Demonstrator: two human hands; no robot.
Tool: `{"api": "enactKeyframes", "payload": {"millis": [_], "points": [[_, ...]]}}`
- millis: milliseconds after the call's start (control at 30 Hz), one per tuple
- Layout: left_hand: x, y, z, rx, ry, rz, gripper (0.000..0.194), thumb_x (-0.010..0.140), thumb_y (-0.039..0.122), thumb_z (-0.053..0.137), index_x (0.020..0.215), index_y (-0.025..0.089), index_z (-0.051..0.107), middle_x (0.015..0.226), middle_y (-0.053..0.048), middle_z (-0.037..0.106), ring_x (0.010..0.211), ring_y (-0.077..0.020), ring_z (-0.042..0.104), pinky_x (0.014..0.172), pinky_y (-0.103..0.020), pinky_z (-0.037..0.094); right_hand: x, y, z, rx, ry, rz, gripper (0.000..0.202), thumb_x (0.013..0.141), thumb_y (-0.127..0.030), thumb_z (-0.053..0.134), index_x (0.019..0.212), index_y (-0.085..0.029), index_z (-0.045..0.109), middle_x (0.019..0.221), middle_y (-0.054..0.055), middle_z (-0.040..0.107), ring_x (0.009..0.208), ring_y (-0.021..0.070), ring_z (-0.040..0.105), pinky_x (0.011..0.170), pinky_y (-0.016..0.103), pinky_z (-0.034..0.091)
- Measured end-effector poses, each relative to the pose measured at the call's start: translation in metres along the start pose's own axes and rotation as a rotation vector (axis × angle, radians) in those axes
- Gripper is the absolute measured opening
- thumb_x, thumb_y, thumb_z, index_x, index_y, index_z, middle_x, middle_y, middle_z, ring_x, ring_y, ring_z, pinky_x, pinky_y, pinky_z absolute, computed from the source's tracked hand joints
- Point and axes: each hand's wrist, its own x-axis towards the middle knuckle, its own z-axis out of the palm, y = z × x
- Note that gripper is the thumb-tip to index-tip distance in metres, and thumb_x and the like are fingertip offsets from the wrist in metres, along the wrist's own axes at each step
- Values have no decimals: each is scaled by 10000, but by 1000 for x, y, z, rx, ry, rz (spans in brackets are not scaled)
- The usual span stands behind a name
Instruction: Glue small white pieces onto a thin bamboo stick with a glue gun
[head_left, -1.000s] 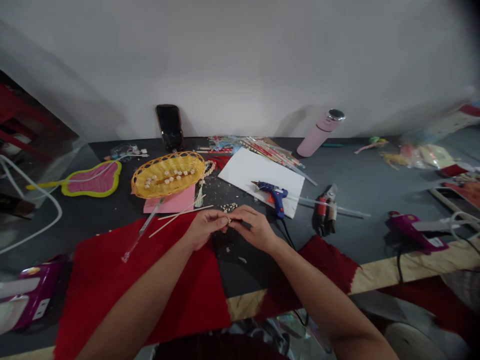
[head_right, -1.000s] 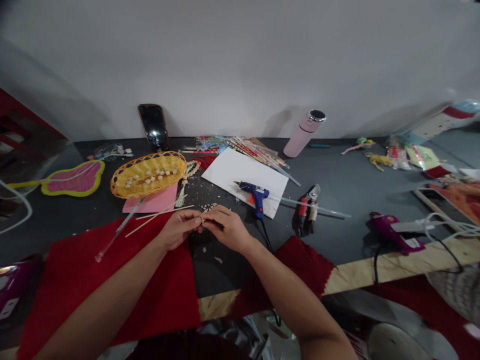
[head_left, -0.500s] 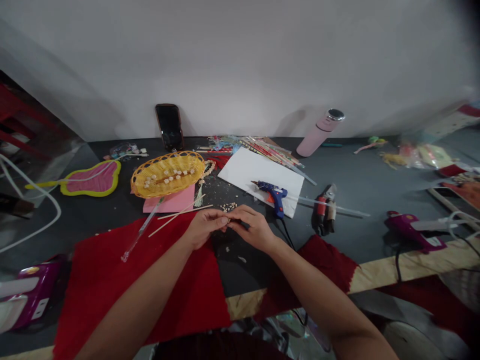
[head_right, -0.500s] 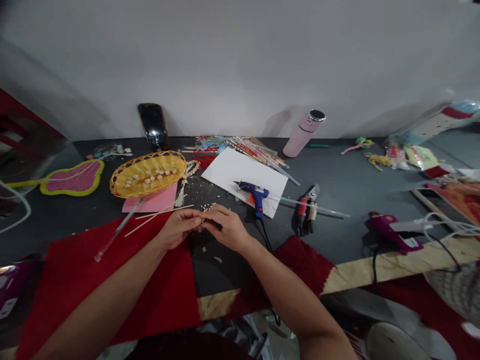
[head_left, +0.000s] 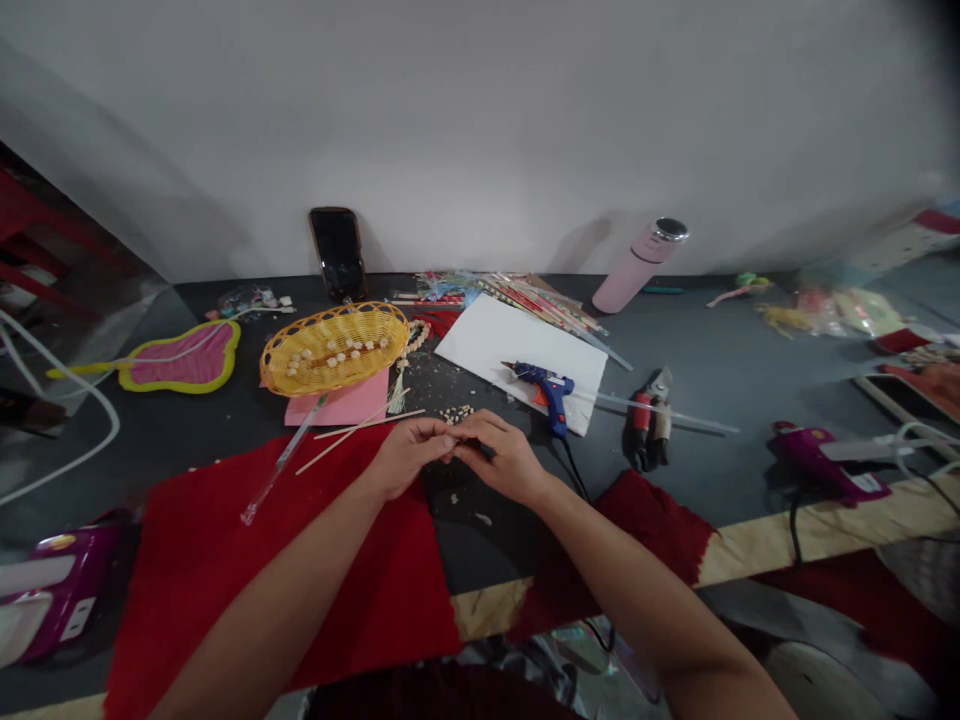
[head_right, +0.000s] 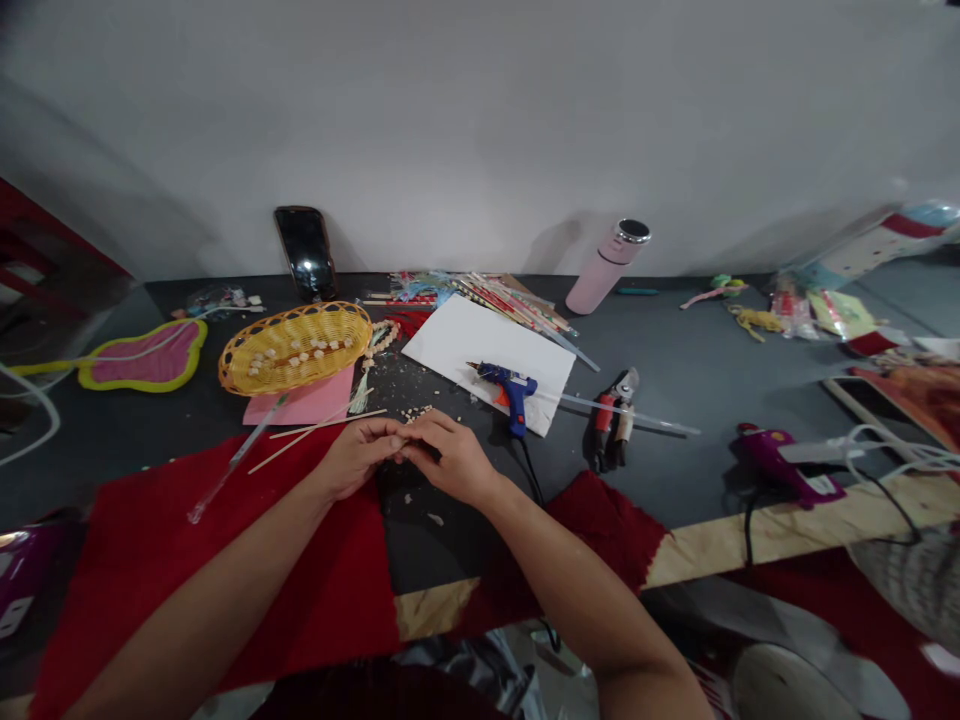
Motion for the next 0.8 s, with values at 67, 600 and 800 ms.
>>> {"api": "enactKeyframes", "payload": {"millis": [67, 600, 800], "points": [[0, 1, 0, 14, -6, 9, 159, 734, 275, 650, 799, 132, 673, 664, -2, 576, 614, -84, 479, 626, -222, 363, 0, 0, 0, 1, 5, -9, 242, 818, -142, 555, 1047, -214, 588, 918, 67, 596, 876, 149, 579, 776, 298, 510], [-1, 2, 2, -76, 82, -46, 204, 673, 306, 712, 767, 126, 687, 621, -8, 612, 565, -79, 505, 593, -218, 387, 2, -1, -5, -35, 18, 8, 199, 845, -183, 537, 1027, -208, 613, 903, 73, 612, 863, 156, 583, 768, 301, 519], [-1, 4, 3, -89, 93, -37, 198, 651, 301, 727, 732, 127, 679, 634, -8, 614, 571, -82, 511, 578, -213, 387, 2, -2, -1, -47, 7, 28, 212, 832, -188, 547, 1034, -210, 608, 921, 71, 610, 865, 160, 582, 773, 307, 512]]}}
